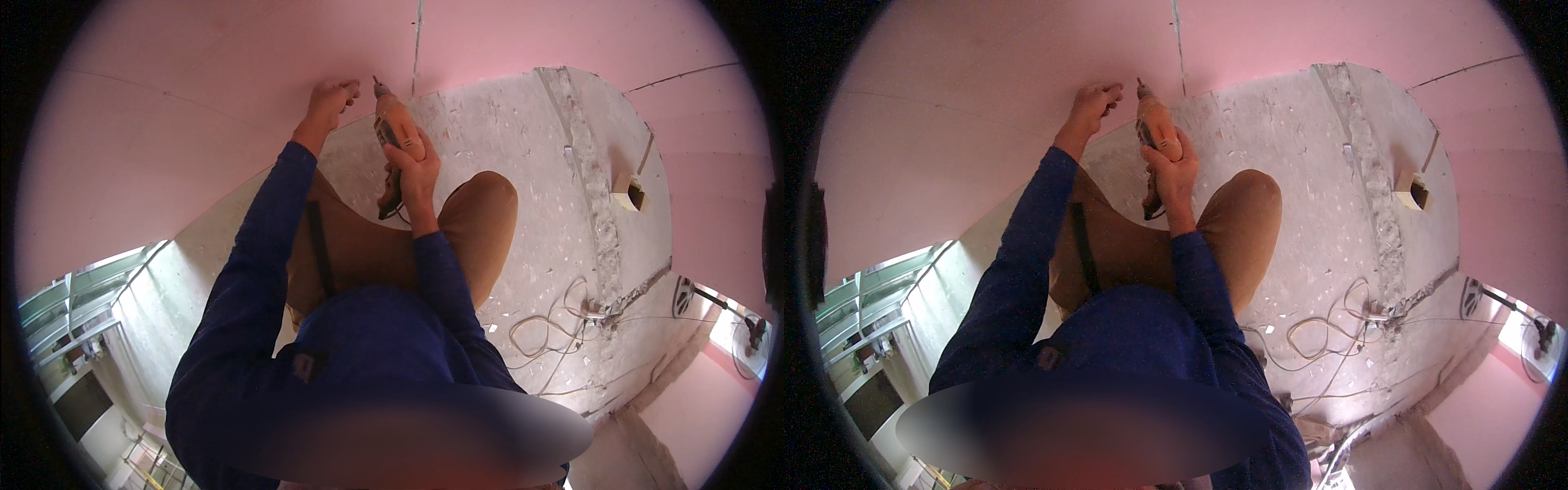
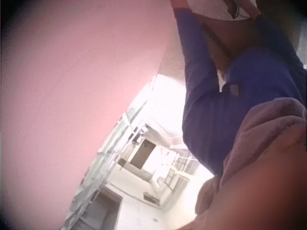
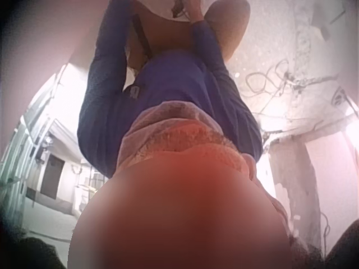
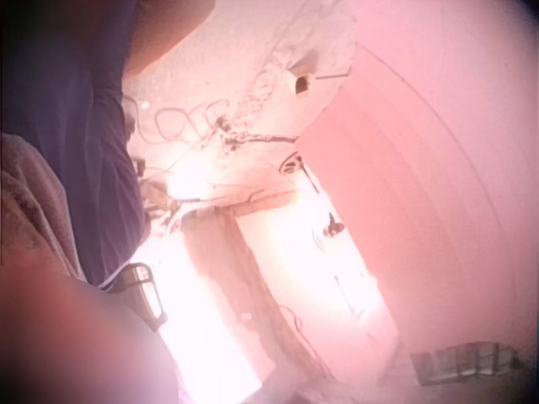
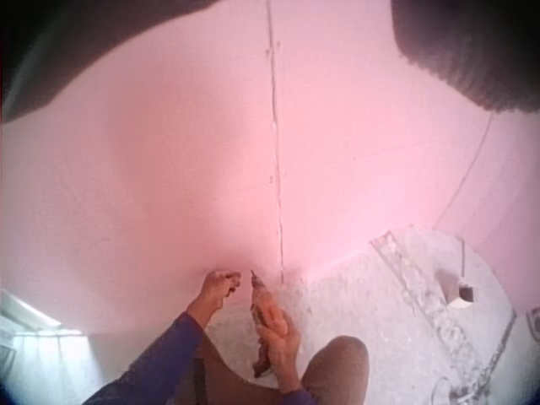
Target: The person is installing pink ceiling panels by screwing them into place using a corded drill. They repeatedly position screws and drive them into the ceiling while sitting on the floor.
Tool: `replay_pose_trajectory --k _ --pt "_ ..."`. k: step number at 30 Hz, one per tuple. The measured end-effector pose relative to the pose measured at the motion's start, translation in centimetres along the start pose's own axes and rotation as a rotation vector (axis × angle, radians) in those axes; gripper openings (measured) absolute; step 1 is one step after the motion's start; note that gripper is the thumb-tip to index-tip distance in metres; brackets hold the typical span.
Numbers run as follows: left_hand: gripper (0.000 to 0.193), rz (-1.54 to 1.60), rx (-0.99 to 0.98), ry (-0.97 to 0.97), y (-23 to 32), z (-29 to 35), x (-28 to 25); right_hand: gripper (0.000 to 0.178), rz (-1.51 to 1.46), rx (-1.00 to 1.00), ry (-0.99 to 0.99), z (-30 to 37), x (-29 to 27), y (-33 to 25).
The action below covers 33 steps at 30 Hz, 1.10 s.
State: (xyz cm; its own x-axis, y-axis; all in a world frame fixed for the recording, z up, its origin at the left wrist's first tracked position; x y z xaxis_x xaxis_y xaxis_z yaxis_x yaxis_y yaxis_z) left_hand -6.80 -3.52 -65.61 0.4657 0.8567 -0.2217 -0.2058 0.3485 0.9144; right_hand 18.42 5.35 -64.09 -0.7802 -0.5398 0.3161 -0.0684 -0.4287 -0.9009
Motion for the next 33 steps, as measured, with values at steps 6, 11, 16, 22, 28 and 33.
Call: replay_pose_trajectory --k 6,11,16,22,28,33 --pt "0.021 0.008 -0.079 0.015 -0.3 -1.5 2.4 0.066 -0.045 -0.014 0.012 1.7 -0.5 0.0" --pt "0.019 0.146 -0.151 0.077 -1.9 -1.8 3.2 0.068 -0.082 0.014 0.008 3.3 -0.7 -0.1" --pt "0.016 0.225 -0.217 0.056 -3.5 -3.0 2.7 0.071 0.019 0.041 -0.042 4.6 -1.3 -0.4" --pt "0.01 0.533 -0.272 0.085 -3.5 -3.9 3.4 0.076 0.085 -0.004 -0.097 5.2 -0.5 -1.5" --pt "0.003 0.739 -0.234 0.141 -0.9 -3.4 4.2 0.074 -0.094 0.016 -0.111 5.2 -0.2 -2.0" --pt "0.003 0.828 -0.24 0.131 0.1 -3.2 4.9 0.071 -0.159 -0.024 -0.112 5.4 0.0 -3.4"
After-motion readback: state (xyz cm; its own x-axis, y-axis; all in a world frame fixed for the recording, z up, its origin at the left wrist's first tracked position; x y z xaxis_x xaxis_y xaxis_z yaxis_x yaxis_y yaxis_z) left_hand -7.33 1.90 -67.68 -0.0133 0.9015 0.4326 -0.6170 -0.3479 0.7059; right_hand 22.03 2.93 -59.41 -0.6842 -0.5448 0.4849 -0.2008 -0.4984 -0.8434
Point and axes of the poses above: each hand's wrist, its own z-axis away from the middle knuckle, its own x-axis out of the palm, y = z × x, the point moved 8 cm from there along -z, towards the middle knuckle, and after that the axes turned 3 degrees about y, right-handed, at the moved point
